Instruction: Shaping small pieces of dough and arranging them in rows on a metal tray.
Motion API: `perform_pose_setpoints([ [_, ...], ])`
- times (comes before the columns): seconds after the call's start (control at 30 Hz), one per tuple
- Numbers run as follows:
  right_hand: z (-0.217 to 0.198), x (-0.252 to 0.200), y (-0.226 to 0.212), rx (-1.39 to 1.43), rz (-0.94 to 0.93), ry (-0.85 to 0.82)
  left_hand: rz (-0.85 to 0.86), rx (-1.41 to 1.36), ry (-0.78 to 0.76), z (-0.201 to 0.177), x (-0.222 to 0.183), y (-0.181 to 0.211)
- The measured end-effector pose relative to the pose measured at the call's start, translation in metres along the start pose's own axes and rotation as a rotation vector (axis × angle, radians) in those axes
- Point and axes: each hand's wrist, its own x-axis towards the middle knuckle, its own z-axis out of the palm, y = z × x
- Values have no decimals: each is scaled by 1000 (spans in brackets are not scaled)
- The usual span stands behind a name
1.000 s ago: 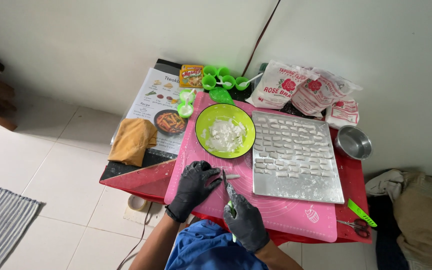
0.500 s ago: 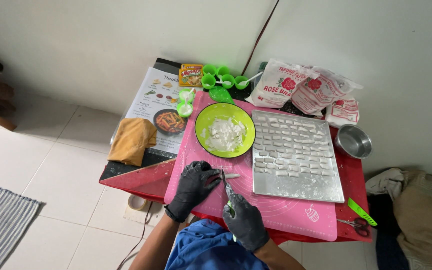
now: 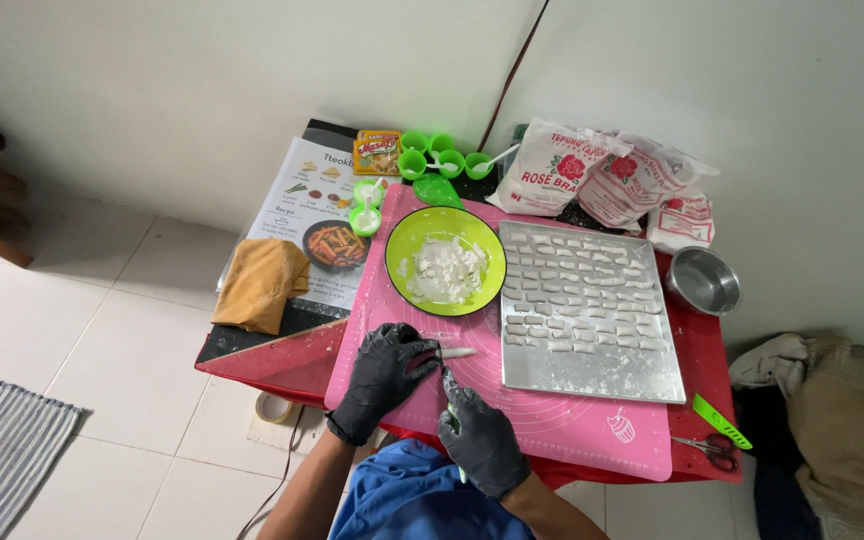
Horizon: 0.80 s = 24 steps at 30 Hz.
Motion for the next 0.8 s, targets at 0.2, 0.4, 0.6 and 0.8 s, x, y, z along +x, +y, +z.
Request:
perform_pose_setpoints([
  [0.2, 0, -3, -7, -102, -71, 67, -28, -82, 14, -18, 3, 12],
  [0.4, -7, 0, -5, -27, -32, 39, -9, -114, 40, -23, 3, 14],
  [0.6, -14, -3, 0, 166, 25, 19, -69, -176, 23, -20, 5, 10],
  [0.8, -19, -4, -6, 180, -114, 130, -65, -222, 70, -22, 4, 9],
])
